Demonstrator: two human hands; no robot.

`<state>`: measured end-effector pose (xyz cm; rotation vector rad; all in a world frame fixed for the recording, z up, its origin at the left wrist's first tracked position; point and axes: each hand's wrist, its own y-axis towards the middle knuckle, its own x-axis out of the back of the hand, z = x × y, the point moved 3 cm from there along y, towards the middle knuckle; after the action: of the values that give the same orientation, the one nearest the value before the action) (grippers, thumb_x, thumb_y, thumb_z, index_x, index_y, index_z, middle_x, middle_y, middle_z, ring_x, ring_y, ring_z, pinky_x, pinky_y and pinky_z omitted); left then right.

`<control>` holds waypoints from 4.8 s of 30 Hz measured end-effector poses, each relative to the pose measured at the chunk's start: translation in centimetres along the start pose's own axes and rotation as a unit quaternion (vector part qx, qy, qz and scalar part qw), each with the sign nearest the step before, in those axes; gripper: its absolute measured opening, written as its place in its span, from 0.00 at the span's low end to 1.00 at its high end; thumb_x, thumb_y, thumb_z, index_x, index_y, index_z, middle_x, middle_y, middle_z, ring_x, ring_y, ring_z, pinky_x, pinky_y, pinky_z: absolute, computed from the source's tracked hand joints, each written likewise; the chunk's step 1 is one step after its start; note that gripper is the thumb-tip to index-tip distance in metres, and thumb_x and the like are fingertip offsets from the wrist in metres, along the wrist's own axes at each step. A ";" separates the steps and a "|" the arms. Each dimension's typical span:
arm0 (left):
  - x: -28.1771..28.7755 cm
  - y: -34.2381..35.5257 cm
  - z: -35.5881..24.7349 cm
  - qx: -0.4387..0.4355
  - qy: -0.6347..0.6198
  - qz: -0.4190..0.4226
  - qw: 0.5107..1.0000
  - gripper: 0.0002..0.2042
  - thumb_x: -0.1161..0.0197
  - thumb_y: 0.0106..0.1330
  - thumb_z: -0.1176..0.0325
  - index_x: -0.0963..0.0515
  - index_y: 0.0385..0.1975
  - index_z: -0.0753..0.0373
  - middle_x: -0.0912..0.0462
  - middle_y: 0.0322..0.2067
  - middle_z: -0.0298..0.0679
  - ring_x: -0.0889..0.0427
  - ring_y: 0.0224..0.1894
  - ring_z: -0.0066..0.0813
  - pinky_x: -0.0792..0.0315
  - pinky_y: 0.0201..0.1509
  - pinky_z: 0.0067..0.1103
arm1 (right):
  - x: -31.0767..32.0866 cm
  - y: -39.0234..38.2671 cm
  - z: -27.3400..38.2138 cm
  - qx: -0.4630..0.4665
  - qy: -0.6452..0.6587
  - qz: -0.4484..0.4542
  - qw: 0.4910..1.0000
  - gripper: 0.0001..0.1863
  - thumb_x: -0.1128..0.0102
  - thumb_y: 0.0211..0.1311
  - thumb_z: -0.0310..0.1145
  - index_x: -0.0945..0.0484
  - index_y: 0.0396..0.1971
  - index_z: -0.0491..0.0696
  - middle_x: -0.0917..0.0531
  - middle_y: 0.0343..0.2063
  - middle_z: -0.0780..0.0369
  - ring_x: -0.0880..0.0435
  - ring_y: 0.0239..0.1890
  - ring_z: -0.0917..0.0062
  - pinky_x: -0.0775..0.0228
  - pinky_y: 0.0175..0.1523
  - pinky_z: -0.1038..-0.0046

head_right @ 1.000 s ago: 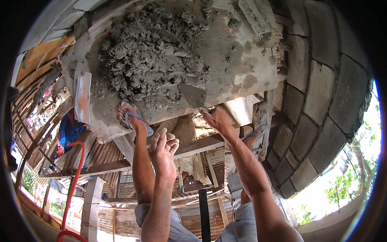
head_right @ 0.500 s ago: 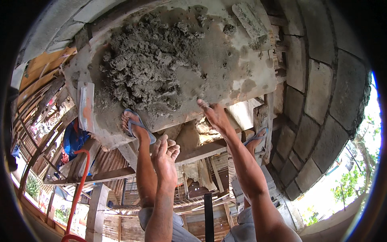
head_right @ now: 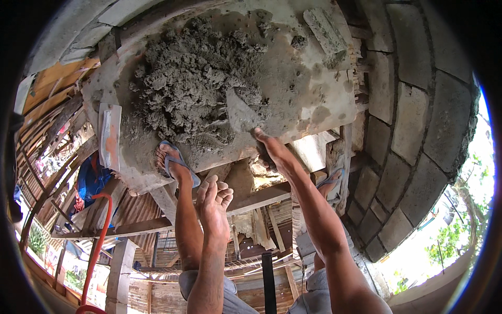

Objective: The person scoops wet mortar from a wooden board with a trowel and spreads it along the top of a partially built cinder block wall. The person repeatedly returns to the mortar pile to gather more material and continues applying it to the wall's upper edge.

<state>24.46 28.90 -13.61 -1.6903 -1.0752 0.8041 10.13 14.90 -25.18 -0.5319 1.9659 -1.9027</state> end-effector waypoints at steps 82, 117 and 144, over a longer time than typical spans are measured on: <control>-0.1 -0.9 1.7 0.049 -0.001 0.045 0.998 0.15 0.45 0.72 0.61 0.28 0.52 0.62 0.21 0.36 0.34 0.23 0.38 0.24 0.30 0.50 0.25 | -6.1 7.6 -9.1 0.079 0.206 -0.034 0.975 0.38 0.54 0.57 0.75 0.31 0.11 0.52 0.28 0.11 0.64 0.33 0.10 0.76 0.43 0.18 0.69; -0.5 0.2 2.6 0.049 0.036 0.024 0.998 0.18 0.45 0.72 0.58 0.29 0.54 0.63 0.21 0.36 0.34 0.22 0.39 0.23 0.31 0.50 0.24 | 11.3 1.0 -3.9 0.318 -0.512 -0.275 0.749 0.33 0.50 0.61 0.66 0.21 0.28 0.46 0.20 0.16 0.57 0.19 0.20 0.63 0.29 0.28 0.61; -0.7 0.0 2.7 0.032 0.048 0.023 0.998 0.15 0.45 0.72 0.59 0.25 0.50 0.62 0.21 0.37 0.35 0.22 0.38 0.24 0.30 0.52 0.28 | 7.8 -0.2 -3.4 0.371 -0.447 -0.421 0.697 0.24 0.38 0.58 0.56 0.23 0.33 0.46 0.18 0.28 0.55 0.17 0.28 0.57 0.27 0.34 0.59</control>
<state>21.84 29.26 -14.53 -1.6867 -0.9389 0.7713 1.70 13.99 -24.77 -1.8207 0.2114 -1.9802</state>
